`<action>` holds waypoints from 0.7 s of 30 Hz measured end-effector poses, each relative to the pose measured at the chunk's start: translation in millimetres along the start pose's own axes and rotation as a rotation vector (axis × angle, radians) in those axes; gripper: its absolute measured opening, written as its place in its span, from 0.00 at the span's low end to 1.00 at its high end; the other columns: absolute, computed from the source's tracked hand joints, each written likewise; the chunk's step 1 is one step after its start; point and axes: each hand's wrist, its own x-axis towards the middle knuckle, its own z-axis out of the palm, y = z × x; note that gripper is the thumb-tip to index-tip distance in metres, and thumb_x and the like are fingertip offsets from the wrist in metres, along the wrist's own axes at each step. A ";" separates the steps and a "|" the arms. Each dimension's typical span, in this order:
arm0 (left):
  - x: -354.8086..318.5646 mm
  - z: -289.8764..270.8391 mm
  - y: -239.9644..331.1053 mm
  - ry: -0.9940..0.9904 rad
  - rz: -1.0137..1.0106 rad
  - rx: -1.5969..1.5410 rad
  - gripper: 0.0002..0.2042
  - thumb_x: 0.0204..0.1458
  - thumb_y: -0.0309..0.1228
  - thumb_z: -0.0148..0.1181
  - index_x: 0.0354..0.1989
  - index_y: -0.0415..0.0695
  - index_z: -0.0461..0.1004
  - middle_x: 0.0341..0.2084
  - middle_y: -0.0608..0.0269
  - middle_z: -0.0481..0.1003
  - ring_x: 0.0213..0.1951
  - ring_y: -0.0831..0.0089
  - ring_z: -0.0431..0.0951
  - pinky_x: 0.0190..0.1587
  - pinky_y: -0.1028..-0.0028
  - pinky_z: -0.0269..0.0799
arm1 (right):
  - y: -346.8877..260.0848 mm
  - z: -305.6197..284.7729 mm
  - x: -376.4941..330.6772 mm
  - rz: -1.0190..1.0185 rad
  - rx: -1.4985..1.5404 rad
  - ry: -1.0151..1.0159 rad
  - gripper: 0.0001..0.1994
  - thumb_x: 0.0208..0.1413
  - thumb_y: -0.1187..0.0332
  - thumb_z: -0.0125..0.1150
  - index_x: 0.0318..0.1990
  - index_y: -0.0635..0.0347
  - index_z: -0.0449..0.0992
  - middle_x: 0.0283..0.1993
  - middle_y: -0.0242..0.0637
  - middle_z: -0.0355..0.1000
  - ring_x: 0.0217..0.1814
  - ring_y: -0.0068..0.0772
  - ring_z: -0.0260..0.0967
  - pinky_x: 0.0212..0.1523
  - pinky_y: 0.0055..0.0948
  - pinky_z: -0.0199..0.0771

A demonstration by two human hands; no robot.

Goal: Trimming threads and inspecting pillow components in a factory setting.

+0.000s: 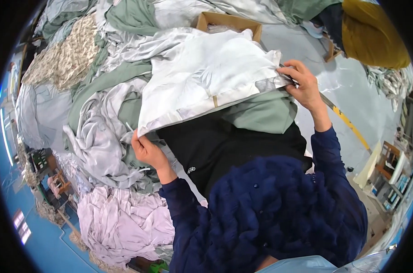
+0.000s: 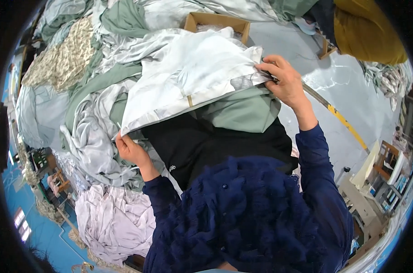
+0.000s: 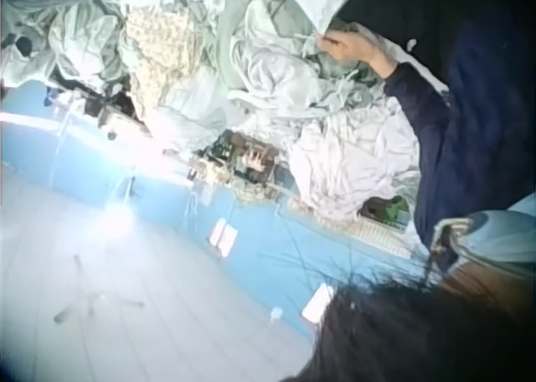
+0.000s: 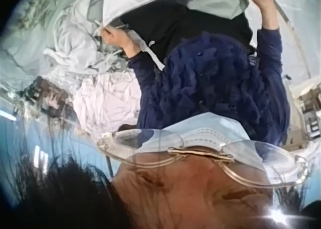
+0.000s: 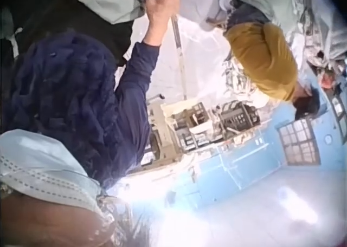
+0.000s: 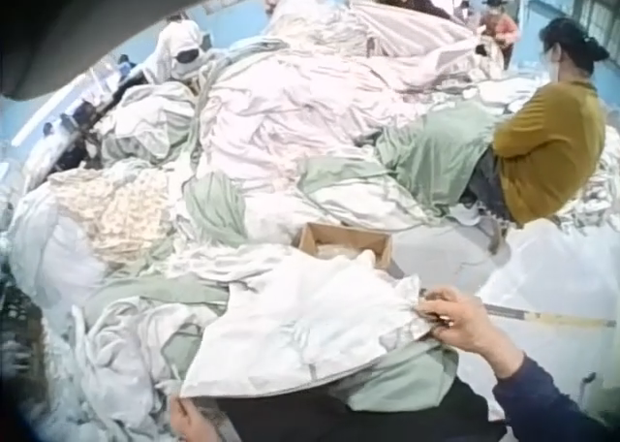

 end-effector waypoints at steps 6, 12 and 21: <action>24.6 -24.3 38.1 0.135 0.312 -0.258 0.08 0.64 0.23 0.48 0.45 0.35 0.73 0.41 0.54 0.78 0.43 0.69 0.77 0.52 0.71 0.71 | -14.0 3.7 2.1 0.115 0.351 0.135 0.20 0.44 0.89 0.46 0.44 0.64 0.77 0.45 0.33 0.76 0.48 0.24 0.71 0.50 0.22 0.68; 20.9 -117.8 98.1 0.341 0.201 -0.634 0.08 0.63 0.29 0.51 0.39 0.36 0.72 0.40 0.51 0.75 0.42 0.64 0.76 0.46 0.67 0.76 | -20.7 -53.3 -29.7 -0.058 0.668 0.151 0.07 0.52 0.79 0.53 0.39 0.67 0.73 0.43 0.41 0.74 0.45 0.31 0.70 0.50 0.28 0.68; -43.2 -266.9 200.7 -0.700 0.849 -0.845 0.04 0.46 0.28 0.57 0.24 0.43 0.76 0.17 0.60 0.75 0.20 0.74 0.75 0.19 0.70 0.62 | -63.7 -216.9 -23.0 -1.092 0.929 -1.053 0.12 0.49 0.64 0.65 0.40 0.58 0.76 0.39 0.34 0.77 0.26 0.31 0.75 0.21 0.31 0.66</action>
